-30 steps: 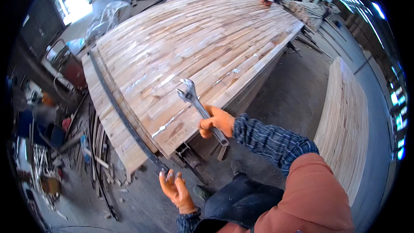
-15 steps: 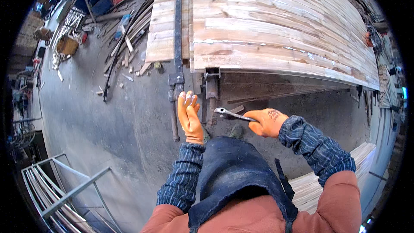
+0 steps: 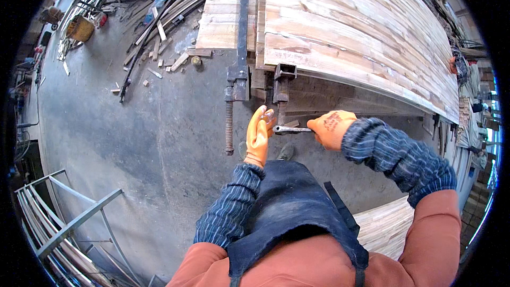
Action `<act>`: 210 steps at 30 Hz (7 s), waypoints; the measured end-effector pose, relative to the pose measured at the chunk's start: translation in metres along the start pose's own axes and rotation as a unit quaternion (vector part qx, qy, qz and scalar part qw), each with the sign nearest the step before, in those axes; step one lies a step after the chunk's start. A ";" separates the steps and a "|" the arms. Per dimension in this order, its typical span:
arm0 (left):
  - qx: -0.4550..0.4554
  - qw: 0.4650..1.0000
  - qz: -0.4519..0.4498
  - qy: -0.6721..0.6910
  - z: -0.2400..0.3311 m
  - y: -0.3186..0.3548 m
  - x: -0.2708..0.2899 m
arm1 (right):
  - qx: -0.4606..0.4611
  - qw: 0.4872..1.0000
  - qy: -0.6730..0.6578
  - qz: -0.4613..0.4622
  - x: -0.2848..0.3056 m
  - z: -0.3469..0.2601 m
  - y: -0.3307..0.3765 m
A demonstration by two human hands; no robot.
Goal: The person applies adhesive to the edges of wood planks and assembles them into a panel, then places long metal clamps across the panel and tightens them using a wrench.
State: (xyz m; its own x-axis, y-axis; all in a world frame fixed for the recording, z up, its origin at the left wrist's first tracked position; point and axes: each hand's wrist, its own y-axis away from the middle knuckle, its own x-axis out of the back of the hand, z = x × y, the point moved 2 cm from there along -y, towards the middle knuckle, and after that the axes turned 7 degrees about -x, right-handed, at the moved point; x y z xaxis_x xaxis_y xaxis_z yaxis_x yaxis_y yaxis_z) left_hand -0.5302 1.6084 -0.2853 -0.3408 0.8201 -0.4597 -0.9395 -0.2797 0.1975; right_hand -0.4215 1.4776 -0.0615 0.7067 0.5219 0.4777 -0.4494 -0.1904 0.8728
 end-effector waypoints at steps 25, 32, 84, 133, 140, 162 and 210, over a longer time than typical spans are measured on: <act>-0.233 0.935 0.087 -0.252 0.026 0.009 -0.031 | 0.274 0.826 -0.415 0.265 -0.200 0.001 -0.242; -0.229 0.935 0.111 -0.247 0.041 0.025 -0.044 | 0.100 0.828 -0.510 0.210 -0.274 0.054 -0.205; -0.159 0.959 0.097 -0.212 0.070 0.031 -0.006 | 0.110 0.905 -0.345 0.224 -0.223 0.073 -0.103; -0.093 0.954 0.155 -0.241 0.067 0.055 0.031 | 0.270 0.837 -0.380 0.288 -0.187 0.014 -0.227; -0.128 0.960 0.118 -0.221 0.078 0.054 -0.007 | 0.162 0.870 -0.362 0.293 -0.231 0.064 -0.160; -0.162 0.956 0.174 -0.172 0.122 0.058 0.049 | -0.015 0.992 0.128 0.016 -0.017 -0.015 -0.049; -0.399 0.771 0.201 -0.454 0.186 0.025 0.049 | 0.060 0.967 0.192 0.156 -0.029 0.019 -0.021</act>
State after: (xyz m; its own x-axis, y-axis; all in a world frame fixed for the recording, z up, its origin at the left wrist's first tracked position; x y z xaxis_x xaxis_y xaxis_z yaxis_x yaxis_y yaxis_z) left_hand -0.5647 1.7344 -0.1420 -0.7858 0.4977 0.3673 -0.6096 -0.5225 -0.5961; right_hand -0.4221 1.4510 -0.0920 0.2814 0.6896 0.6672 -0.5244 -0.4718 0.7088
